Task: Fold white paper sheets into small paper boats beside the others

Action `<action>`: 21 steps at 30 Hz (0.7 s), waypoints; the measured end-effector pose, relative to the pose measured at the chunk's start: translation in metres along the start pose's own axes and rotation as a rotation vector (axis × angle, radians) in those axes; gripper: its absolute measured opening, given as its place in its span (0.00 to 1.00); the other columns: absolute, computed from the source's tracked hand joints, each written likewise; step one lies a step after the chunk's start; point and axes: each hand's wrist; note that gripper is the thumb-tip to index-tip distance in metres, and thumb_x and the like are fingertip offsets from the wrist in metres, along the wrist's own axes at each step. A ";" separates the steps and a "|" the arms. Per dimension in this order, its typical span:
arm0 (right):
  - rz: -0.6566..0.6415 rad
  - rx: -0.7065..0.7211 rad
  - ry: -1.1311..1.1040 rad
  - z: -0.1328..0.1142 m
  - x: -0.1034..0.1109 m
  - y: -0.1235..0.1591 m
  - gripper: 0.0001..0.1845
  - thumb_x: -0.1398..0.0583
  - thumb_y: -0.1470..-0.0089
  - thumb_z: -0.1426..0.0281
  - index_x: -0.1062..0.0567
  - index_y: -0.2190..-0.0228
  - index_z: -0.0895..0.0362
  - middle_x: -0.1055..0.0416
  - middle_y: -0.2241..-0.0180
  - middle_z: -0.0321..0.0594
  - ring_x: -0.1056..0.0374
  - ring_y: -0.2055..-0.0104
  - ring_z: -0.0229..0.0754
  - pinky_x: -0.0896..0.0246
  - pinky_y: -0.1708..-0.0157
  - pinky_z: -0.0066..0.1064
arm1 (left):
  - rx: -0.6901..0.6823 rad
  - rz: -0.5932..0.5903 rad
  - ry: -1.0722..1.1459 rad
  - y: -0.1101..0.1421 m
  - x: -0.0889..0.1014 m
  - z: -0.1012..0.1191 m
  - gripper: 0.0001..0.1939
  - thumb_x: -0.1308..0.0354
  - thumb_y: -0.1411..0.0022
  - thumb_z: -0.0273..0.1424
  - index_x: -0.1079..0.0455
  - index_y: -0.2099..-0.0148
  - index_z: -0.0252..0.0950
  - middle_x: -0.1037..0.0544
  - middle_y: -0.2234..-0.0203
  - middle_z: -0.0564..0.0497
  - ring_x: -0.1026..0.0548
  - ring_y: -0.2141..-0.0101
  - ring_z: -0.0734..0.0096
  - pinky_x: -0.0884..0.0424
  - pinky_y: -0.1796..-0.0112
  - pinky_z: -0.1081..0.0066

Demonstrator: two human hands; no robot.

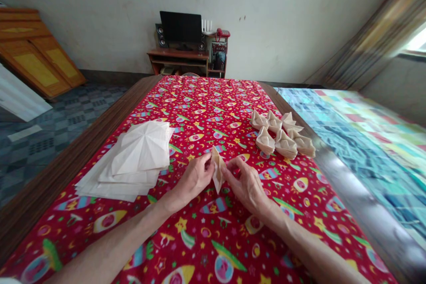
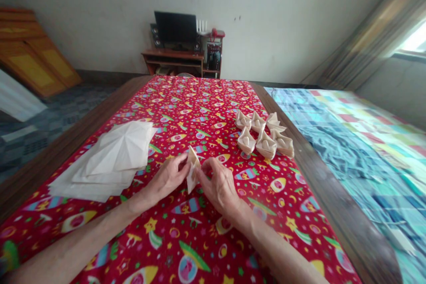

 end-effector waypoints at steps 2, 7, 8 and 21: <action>0.002 -0.046 0.016 0.000 0.000 -0.002 0.08 0.43 0.45 0.62 0.31 0.68 0.54 0.29 0.74 0.34 0.33 0.72 0.37 0.40 0.71 0.26 | -0.042 0.037 -0.038 0.000 -0.001 0.000 0.08 0.51 0.40 0.28 0.35 0.70 0.35 0.31 0.82 0.55 0.32 0.80 0.75 0.40 0.76 0.76; -0.042 -0.143 -0.064 0.004 -0.003 -0.008 0.06 0.44 0.46 0.67 0.28 0.70 0.54 0.28 0.76 0.34 0.33 0.77 0.36 0.43 0.77 0.24 | -0.132 0.087 -0.026 0.000 -0.003 0.001 0.06 0.50 0.41 0.25 0.31 0.65 0.35 0.25 0.74 0.52 0.27 0.73 0.72 0.32 0.69 0.75; -0.048 -0.158 -0.085 0.005 -0.004 -0.009 0.06 0.44 0.47 0.68 0.28 0.73 0.55 0.29 0.78 0.33 0.34 0.78 0.35 0.44 0.78 0.24 | -0.147 0.096 -0.020 0.000 -0.004 0.001 0.07 0.49 0.42 0.25 0.30 0.63 0.35 0.24 0.72 0.51 0.26 0.71 0.71 0.31 0.67 0.74; -0.024 -0.180 -0.128 0.011 -0.003 -0.013 0.07 0.44 0.53 0.72 0.31 0.80 0.55 0.35 0.84 0.30 0.41 0.82 0.32 0.48 0.81 0.22 | -0.111 0.028 0.065 -0.005 -0.007 -0.005 0.17 0.48 0.45 0.23 0.29 0.53 0.35 0.21 0.64 0.49 0.23 0.66 0.69 0.26 0.64 0.72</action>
Point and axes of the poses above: each hand's wrist, its own y-axis away from the middle knuckle, its own x-axis out of the back of the hand, z = x × y
